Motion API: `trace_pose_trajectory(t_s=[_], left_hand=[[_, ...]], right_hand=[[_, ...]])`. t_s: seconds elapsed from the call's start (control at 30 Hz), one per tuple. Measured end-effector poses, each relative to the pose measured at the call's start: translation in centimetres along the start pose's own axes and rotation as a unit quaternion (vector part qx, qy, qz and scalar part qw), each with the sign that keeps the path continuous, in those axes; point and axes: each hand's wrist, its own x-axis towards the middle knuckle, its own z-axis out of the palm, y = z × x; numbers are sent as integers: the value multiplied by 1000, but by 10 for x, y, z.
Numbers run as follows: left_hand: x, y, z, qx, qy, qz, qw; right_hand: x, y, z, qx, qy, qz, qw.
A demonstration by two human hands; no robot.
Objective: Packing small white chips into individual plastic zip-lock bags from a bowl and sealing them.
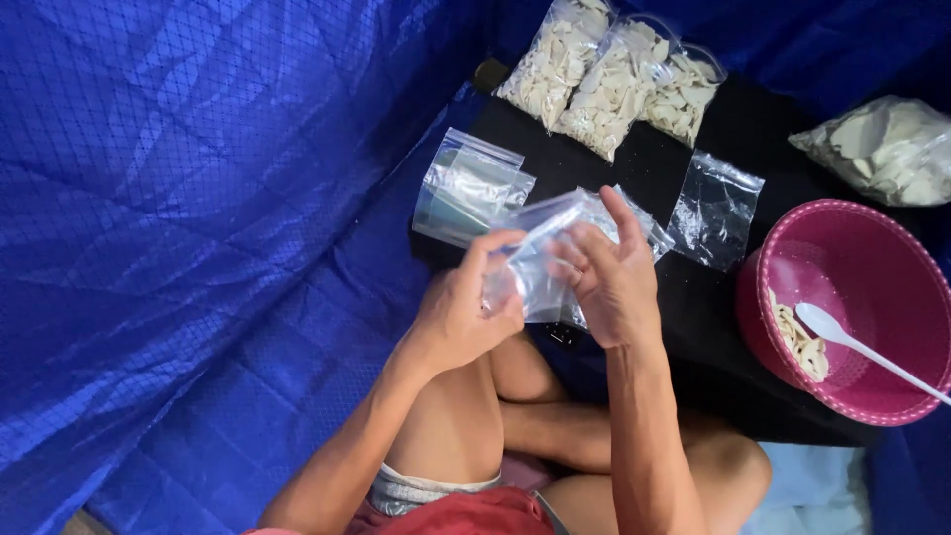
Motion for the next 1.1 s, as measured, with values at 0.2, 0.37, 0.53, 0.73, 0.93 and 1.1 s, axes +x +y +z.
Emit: trace_pose_trajectory(t_s=[0.2,0.37,0.53,0.73,0.93,1.1], left_hand=[[34,-40,-13,-86,154,12,984],[67,-119,-32,32,219,-129,967],[46,-120,-30,-49,181,-251,950],[22,-91,-33,-45,140,-280,949],[5,2,-21,-155,152,-77,973],[-11,-49,0,-249,139,-2,958]], right_hand=[[-10,-27,-25,-3,30,-92,995],[-10,-46,-34,30,59,-125,990],[-1,-27,-44,-11,106,-90,990],[6,-23,-36,-40,88,-63,993],[2,-36,8,5,39,-102,994],[-9,-2,43,-71,20,-82,994]])
